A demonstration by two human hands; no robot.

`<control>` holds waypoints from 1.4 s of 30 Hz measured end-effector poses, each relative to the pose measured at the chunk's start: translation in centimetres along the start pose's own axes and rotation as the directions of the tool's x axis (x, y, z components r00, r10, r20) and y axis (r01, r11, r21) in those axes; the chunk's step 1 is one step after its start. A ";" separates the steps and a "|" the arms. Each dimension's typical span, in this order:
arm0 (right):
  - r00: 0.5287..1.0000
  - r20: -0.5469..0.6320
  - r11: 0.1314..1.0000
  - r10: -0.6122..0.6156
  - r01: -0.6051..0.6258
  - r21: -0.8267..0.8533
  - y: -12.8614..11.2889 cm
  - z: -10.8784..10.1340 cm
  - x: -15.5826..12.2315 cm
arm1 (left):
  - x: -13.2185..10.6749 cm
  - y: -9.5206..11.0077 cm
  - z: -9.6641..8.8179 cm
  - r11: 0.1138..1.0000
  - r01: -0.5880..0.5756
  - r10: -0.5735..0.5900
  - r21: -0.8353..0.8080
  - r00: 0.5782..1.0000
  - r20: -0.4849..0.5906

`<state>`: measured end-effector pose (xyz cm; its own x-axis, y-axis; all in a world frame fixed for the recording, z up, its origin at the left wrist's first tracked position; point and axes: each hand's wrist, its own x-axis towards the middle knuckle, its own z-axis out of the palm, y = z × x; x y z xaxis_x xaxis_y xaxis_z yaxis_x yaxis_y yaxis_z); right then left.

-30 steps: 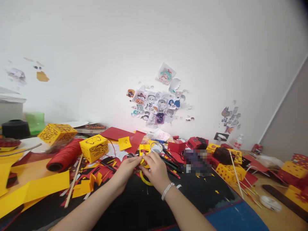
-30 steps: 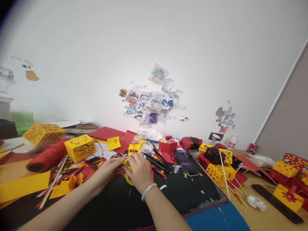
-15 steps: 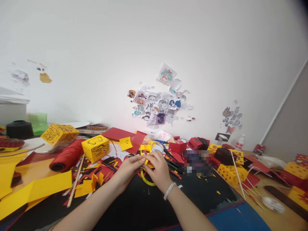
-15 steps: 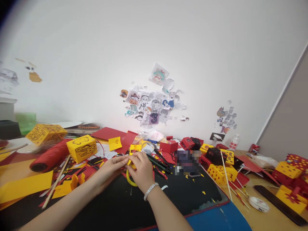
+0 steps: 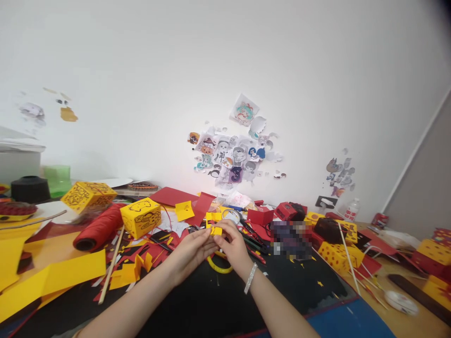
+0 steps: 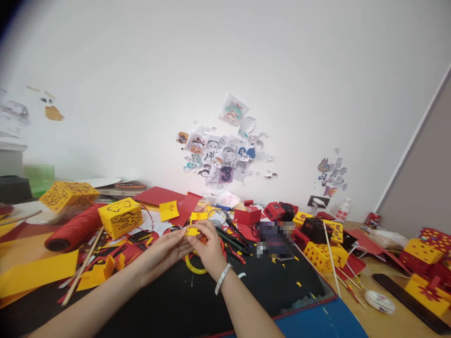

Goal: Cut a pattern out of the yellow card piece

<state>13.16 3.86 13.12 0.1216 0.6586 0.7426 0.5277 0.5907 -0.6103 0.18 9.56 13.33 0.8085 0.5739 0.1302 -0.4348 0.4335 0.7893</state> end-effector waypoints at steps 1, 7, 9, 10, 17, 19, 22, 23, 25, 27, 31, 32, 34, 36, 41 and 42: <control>1.000 0.004 1.000 0.007 -0.007 0.003 0.0 -0.1 0.0 | 0.0 0.1 0.1 1.000 -0.014 0.014 0.001 1.000 -0.004; 0.999 -0.001 0.999 0.044 -0.044 0.002 -0.3 -0.6 0.3 | -0.1 1.0 0.2 0.989 -0.102 0.114 0.106 0.986 -0.118; 0.997 0.002 0.996 0.078 -0.078 0.043 -0.2 -0.6 0.3 | -0.1 1.1 0.2 0.976 -0.133 0.164 0.172 0.969 -0.182; 0.995 0.001 0.993 0.100 -0.100 0.056 -0.1 -0.5 0.3 | -0.1 1.2 0.2 0.968 -0.142 0.185 0.208 0.961 -0.203; 0.986 0.004 0.986 0.165 -0.165 -0.006 0.3 0.1 0.2 | 0.3 0.9 -0.6 0.934 -0.113 0.203 0.338 0.948 -0.244; 0.986 0.018 0.986 0.165 -0.165 -0.019 0.3 0.3 0.1 | 0.6 0.7 -1.0 0.912 -0.117 0.230 0.393 0.939 -0.254; 0.986 0.048 0.987 0.158 -0.156 -0.039 0.6 0.6 -0.1 | 1.0 0.3 -1.7 0.873 -0.102 0.248 0.476 0.934 -0.256; 0.985 0.059 0.987 0.160 -0.158 -0.037 0.7 0.7 -0.2 | 1.1 0.2 -1.8 0.866 -0.096 0.248 0.490 0.934 -0.256; 0.981 0.085 0.985 0.172 -0.172 -0.015 0.9 0.8 -0.3 | 1.1 0.0 -2.0 0.874 -0.068 0.225 0.481 0.935 -0.276; 0.977 0.108 0.982 0.185 -0.188 0.023 1.0 0.9 -0.4 | 1.0 0.0 -2.0 0.906 -0.030 0.174 0.422 0.936 -0.307; 0.968 0.124 0.968 0.219 -0.232 0.098 1.1 0.9 -0.4 | 0.6 0.5 -1.6 0.943 0.000 0.114 0.332 0.938 -0.326; 0.963 0.123 0.961 0.238 -0.252 0.116 1.1 0.9 -0.3 | 0.5 0.7 -1.5 0.945 0.004 0.109 0.328 0.939 -0.326; 0.954 0.126 0.948 0.272 -0.288 0.138 0.9 0.9 -0.3 | 0.3 1.0 -1.3 0.944 0.012 0.102 0.330 0.940 -0.325; 0.949 0.119 0.944 0.292 -0.306 0.126 0.7 0.8 -0.2 | 0.2 1.2 -1.0 0.940 0.018 0.100 0.341 0.940 -0.325; 0.944 0.059 0.941 0.324 -0.328 0.081 0.2 0.4 -0.2 | 0.1 1.2 -0.8 0.918 0.012 0.120 0.395 0.944 -0.307; 0.940 0.060 0.937 0.335 -0.340 0.084 0.1 0.3 -0.2 | 0.1 1.2 -0.8 0.911 0.008 0.128 0.412 0.945 -0.302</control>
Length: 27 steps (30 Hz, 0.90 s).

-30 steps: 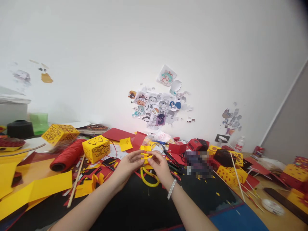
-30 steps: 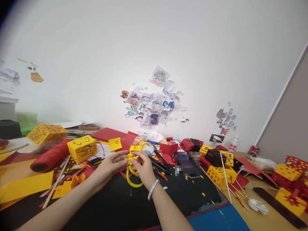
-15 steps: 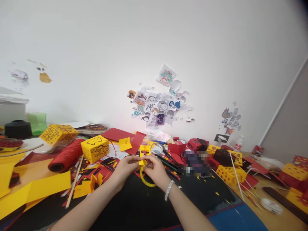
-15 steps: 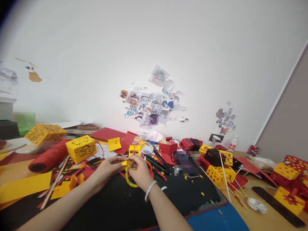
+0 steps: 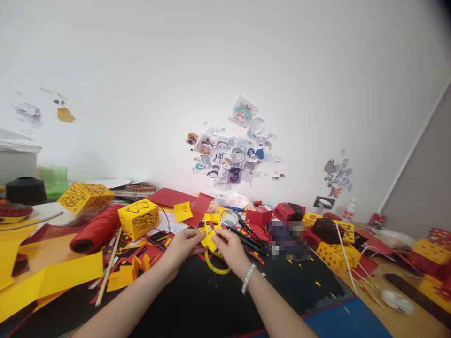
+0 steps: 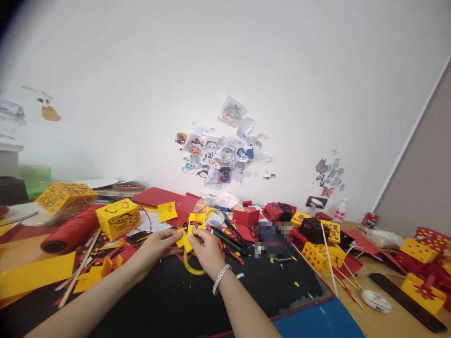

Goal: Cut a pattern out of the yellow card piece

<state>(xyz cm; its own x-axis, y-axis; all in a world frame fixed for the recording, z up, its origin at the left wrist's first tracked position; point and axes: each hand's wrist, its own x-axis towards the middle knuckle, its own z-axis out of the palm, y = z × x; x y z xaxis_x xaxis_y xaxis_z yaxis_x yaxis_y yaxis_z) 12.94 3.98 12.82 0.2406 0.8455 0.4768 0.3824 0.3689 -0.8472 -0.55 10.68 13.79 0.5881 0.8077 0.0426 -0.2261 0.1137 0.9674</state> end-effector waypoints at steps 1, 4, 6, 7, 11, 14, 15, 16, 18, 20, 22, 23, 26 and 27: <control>1.000 0.005 1.000 0.014 -0.014 0.008 0.0 0.0 0.0 | 0.1 -0.1 0.0 1.000 -0.009 0.009 0.016 1.000 0.000; 0.997 0.034 0.996 0.069 -0.070 0.057 0.2 0.0 0.1 | 0.4 -0.4 -0.2 0.998 -0.027 0.027 0.060 1.000 -0.002; 0.992 0.043 0.989 0.115 -0.118 0.093 0.4 0.0 0.2 | 0.7 -0.6 -0.3 0.996 -0.040 0.040 0.083 0.999 0.000; 0.989 0.044 0.984 0.138 -0.142 0.107 0.5 0.1 0.2 | 0.8 -0.6 -0.3 0.994 -0.049 0.049 0.094 0.999 0.003; 0.982 0.027 0.973 0.187 -0.189 0.130 0.7 0.1 0.3 | 0.9 -0.6 -0.4 0.989 -0.071 0.066 0.134 0.997 0.037; 0.985 -0.023 0.978 0.173 -0.169 0.119 0.8 0.2 0.3 | 0.8 -0.7 -0.3 0.986 -0.039 0.030 0.165 0.998 0.053; 0.985 -0.042 0.980 0.166 -0.160 0.117 0.8 0.2 0.3 | 0.8 -0.7 -0.3 0.984 -0.030 0.020 0.175 0.998 0.054; 0.985 -0.057 0.981 0.162 -0.154 0.119 0.8 0.2 0.2 | 0.7 -0.7 -0.2 0.982 -0.026 0.016 0.185 0.998 0.055; 0.984 -0.065 0.978 0.168 -0.158 0.137 0.7 0.3 0.2 | 0.6 -0.6 -0.1 0.978 -0.035 0.024 0.207 0.998 0.059; 0.980 -0.041 0.968 0.195 -0.185 0.170 0.4 0.4 0.2 | 0.5 -0.3 -0.1 0.971 -0.063 0.047 0.230 0.996 0.073; 0.974 -0.006 0.954 0.225 -0.219 0.202 0.2 0.5 0.2 | 0.3 0.1 0.0 0.964 -0.097 0.078 0.249 0.993 0.087; 0.972 0.008 0.949 0.236 -0.232 0.214 0.1 0.5 0.2 | 0.2 0.3 -0.1 0.960 -0.112 0.091 0.255 0.992 0.091; 0.970 0.036 0.941 0.241 -0.242 0.236 0.0 0.5 0.2 | 0.2 0.7 -0.1 0.957 -0.119 0.100 0.264 0.991 0.087; 0.971 0.044 0.941 0.235 -0.238 0.239 0.0 0.5 0.2 | 0.2 0.8 -0.1 0.957 -0.114 0.095 0.267 0.992 0.083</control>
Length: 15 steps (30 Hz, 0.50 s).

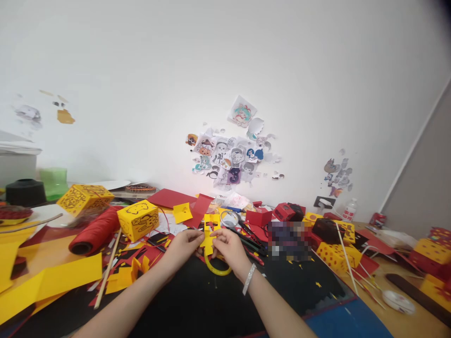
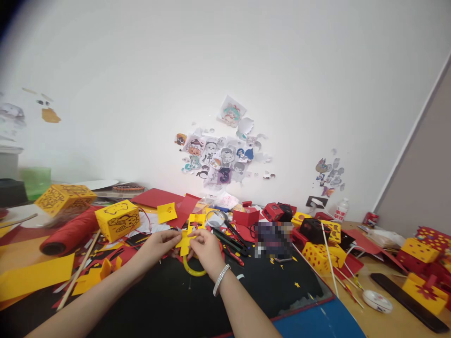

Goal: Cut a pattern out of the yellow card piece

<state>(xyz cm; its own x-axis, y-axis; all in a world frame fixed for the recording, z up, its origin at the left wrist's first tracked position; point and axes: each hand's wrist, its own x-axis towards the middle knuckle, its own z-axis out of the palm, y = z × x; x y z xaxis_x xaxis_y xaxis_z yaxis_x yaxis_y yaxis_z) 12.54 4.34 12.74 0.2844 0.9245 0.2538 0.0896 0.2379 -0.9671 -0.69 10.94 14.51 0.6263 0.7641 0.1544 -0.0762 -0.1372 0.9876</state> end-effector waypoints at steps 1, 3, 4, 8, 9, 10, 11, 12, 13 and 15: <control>1.000 0.008 1.000 -0.006 0.006 0.001 0.1 0.0 0.0 | 0.0 0.0 0.0 1.000 0.006 -0.006 0.003 1.000 -0.002; 1.000 0.023 1.000 -0.018 0.018 -0.002 0.3 -0.1 0.0 | 0.0 0.0 0.0 1.000 0.008 -0.008 0.011 1.000 -0.006; 0.999 0.030 1.000 -0.023 0.023 -0.005 0.4 -0.1 0.1 | 0.0 0.0 0.1 1.000 0.002 -0.002 0.018 1.000 -0.008; 0.998 0.064 0.999 -0.026 0.027 -0.019 0.7 -0.2 0.1 | 0.2 -0.4 0.0 0.997 -0.045 0.048 0.067 0.997 -0.052; 0.997 0.071 0.999 -0.026 0.028 -0.026 0.8 -0.2 0.2 | 0.3 -0.5 -0.1 0.995 -0.056 0.062 0.082 0.996 -0.066; 0.997 0.075 0.999 -0.027 0.030 -0.036 0.8 -0.2 0.2 | 0.4 -0.6 -0.1 0.993 -0.065 0.072 0.098 0.995 -0.074; 0.997 0.075 0.998 -0.030 0.034 -0.049 0.9 -0.2 0.2 | 0.4 -0.7 -0.2 0.991 -0.071 0.080 0.115 0.994 -0.075; 0.997 0.071 0.997 -0.036 0.041 -0.065 0.9 -0.2 0.2 | 0.5 -0.7 -0.2 0.988 -0.076 0.086 0.135 0.994 -0.068; 0.997 0.062 0.995 -0.048 0.053 -0.083 0.9 -0.2 0.2 | 0.4 -0.7 -0.2 0.984 -0.084 0.094 0.157 0.994 -0.058; 0.996 0.037 0.988 -0.087 0.091 -0.129 0.9 -0.2 0.1 | 0.3 -0.7 -0.2 0.970 -0.116 0.127 0.215 0.991 -0.038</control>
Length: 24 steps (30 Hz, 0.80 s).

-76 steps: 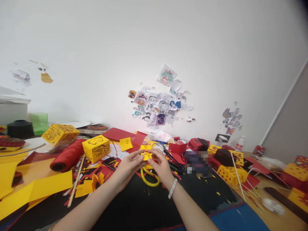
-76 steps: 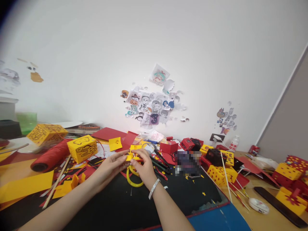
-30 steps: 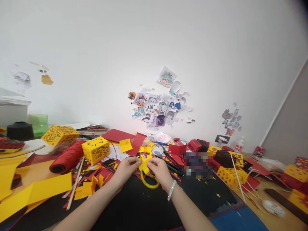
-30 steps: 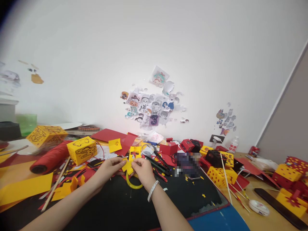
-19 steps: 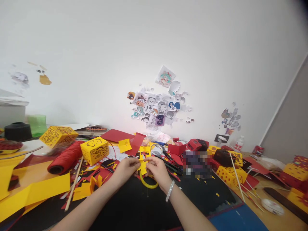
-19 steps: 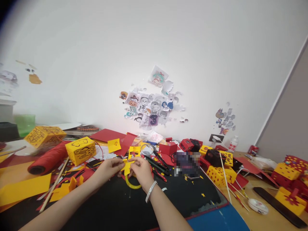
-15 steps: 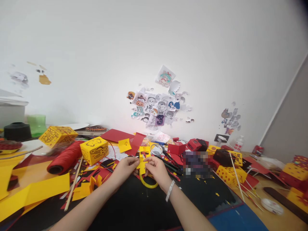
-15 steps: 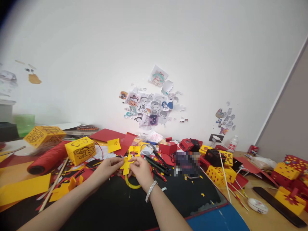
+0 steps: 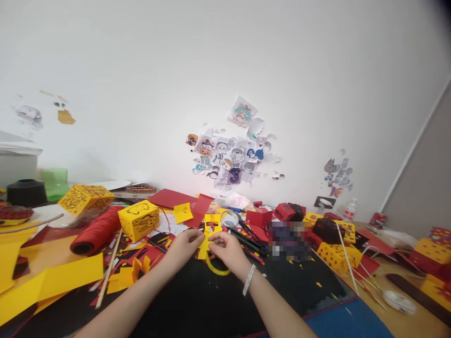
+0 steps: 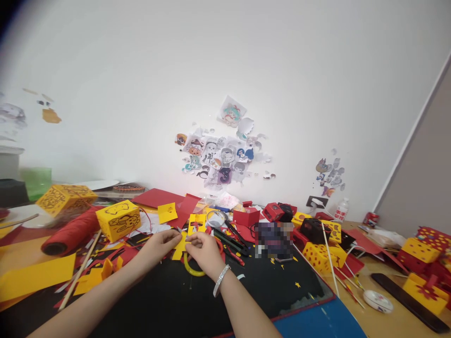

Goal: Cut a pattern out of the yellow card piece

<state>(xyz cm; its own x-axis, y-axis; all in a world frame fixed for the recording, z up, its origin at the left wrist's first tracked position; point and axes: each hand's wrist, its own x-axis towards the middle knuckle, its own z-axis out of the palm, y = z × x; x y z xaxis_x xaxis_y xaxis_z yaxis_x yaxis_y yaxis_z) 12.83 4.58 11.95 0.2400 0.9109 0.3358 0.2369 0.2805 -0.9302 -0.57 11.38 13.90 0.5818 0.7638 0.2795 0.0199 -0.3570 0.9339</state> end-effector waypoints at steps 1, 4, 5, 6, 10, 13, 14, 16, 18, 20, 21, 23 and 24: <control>1.000 -0.018 0.999 -0.024 0.023 -0.027 -0.1 0.0 -0.1 | -0.1 0.1 0.1 0.999 -0.028 0.028 0.032 1.000 0.000; 0.994 -0.062 0.991 -0.094 0.088 -0.105 -0.7 -0.1 -0.3 | -0.5 0.4 0.4 0.987 -0.113 0.113 0.112 0.994 0.009; 0.991 -0.074 0.988 -0.108 0.098 -0.122 -0.9 -0.2 -0.3 | -0.6 0.4 0.5 0.983 -0.132 0.131 0.128 0.991 0.018; 0.990 -0.087 0.986 -0.114 0.102 -0.132 -1.0 -0.3 -0.3 | -0.7 0.4 0.6 0.980 -0.144 0.141 0.140 0.990 0.026; 0.987 -0.144 0.993 -0.070 0.056 -0.100 -0.8 -0.5 0.0 | -0.4 -0.5 0.8 0.970 -0.138 0.141 0.198 0.990 0.001; 0.984 -0.177 0.998 -0.035 0.025 -0.057 -0.3 -0.7 0.4 | -0.1 -1.3 0.7 0.962 -0.154 0.157 0.223 0.988 0.004; 0.982 -0.185 0.998 -0.031 0.022 -0.052 -0.1 -0.8 0.5 | 0.0 -1.4 0.6 0.959 -0.165 0.166 0.230 0.986 0.016; 0.980 -0.194 0.998 -0.036 0.024 -0.064 0.0 -0.8 0.6 | 0.1 -1.3 0.5 0.948 -0.182 0.180 0.261 0.983 0.032; 0.979 -0.195 0.994 -0.059 0.039 -0.102 -0.1 -0.8 0.5 | 0.1 -1.0 0.3 0.936 -0.191 0.188 0.297 0.981 0.037; 0.974 -0.198 0.983 -0.106 0.073 -0.166 -0.4 -0.8 0.3 | 0.1 -0.6 0.1 0.922 -0.200 0.200 0.331 0.979 0.034; 0.970 -0.201 0.976 -0.133 0.094 -0.195 -0.6 -0.7 0.1 | 0.0 -0.5 0.0 0.918 -0.204 0.205 0.341 0.978 0.034; 0.961 -0.173 0.941 -0.215 0.157 -0.299 -1.0 -0.6 -0.3 | -0.1 -0.4 0.1 0.901 -0.232 0.228 0.367 0.972 0.054; 0.956 -0.137 0.906 -0.260 0.192 -0.378 -1.1 -0.5 -0.5 | -0.2 -0.4 0.2 0.885 -0.255 0.245 0.389 0.967 0.077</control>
<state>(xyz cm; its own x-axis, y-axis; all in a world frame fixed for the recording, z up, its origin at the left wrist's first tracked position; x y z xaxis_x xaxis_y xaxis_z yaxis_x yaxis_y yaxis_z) 12.95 3.69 12.94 0.2968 0.7565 0.5827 0.6168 0.3140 -0.7218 -0.56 11.29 13.40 0.6295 0.6097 0.4817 0.1859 -0.7201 0.6685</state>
